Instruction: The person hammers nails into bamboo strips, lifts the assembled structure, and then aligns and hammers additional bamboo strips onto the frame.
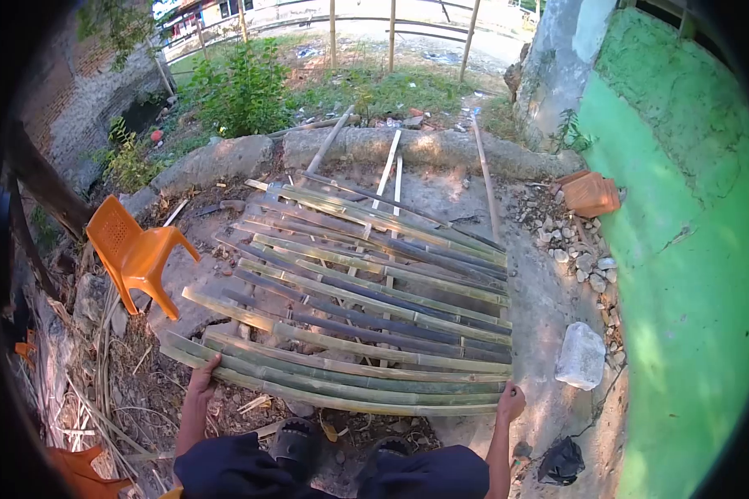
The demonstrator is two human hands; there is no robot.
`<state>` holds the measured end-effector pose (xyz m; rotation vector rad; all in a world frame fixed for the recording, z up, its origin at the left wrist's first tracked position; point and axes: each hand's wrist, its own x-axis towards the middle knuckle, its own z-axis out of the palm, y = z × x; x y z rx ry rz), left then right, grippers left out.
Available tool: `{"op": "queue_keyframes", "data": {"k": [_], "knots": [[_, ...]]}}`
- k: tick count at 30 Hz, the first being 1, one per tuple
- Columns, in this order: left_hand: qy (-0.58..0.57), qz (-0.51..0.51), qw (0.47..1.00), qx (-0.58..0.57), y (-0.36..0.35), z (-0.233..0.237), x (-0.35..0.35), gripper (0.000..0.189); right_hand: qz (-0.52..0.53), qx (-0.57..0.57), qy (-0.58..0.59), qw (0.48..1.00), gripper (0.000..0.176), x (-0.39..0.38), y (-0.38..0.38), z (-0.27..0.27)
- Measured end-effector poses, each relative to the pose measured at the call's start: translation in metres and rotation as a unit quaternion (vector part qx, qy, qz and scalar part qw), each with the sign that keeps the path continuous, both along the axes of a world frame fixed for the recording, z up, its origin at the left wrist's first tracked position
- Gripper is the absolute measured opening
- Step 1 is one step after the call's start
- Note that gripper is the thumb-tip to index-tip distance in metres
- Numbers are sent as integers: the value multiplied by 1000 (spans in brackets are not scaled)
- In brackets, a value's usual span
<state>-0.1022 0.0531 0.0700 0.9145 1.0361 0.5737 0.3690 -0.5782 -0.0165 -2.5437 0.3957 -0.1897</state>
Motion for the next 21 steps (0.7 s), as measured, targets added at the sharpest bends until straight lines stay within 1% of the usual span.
{"op": "queue_keyframes", "data": {"k": [2,4,5,7,9,11,13,15,18,20,21], "knots": [[11,10,1000,23,9,20,-5,52,-10,14,-3,1000,49,-10,12,-9],[-24,5,1000,11,17,41,-10,50,-12,38,-15,999,49,-17,24,-17],[-35,-4,999,23,18,50,-12,51,-12,39,-14,999,49,-20,29,-19],[-28,-4,999,31,19,61,-20,51,-5,70,0,998,52,-24,34,-20],[-20,-2,999,42,16,68,-27,54,-1,69,0,998,54,-25,37,-20],[-10,6,999,38,13,61,-41,54,4,69,0,998,56,-26,40,-26],[11,25,999,31,12,47,-58,52,31,85,-61,994,60,-22,44,-31],[1,33,999,16,9,34,-75,51,42,78,-62,994,59,-20,51,-27],[-17,29,999,5,4,28,-81,47,55,65,-49,995,58,-25,63,0],[-9,56,998,-11,2,7,-102,45,63,60,-32,996,58,-27,64,3],[-17,49,998,-24,-1,5,-107,44,68,63,-51,994,59,-30,62,0]]}}
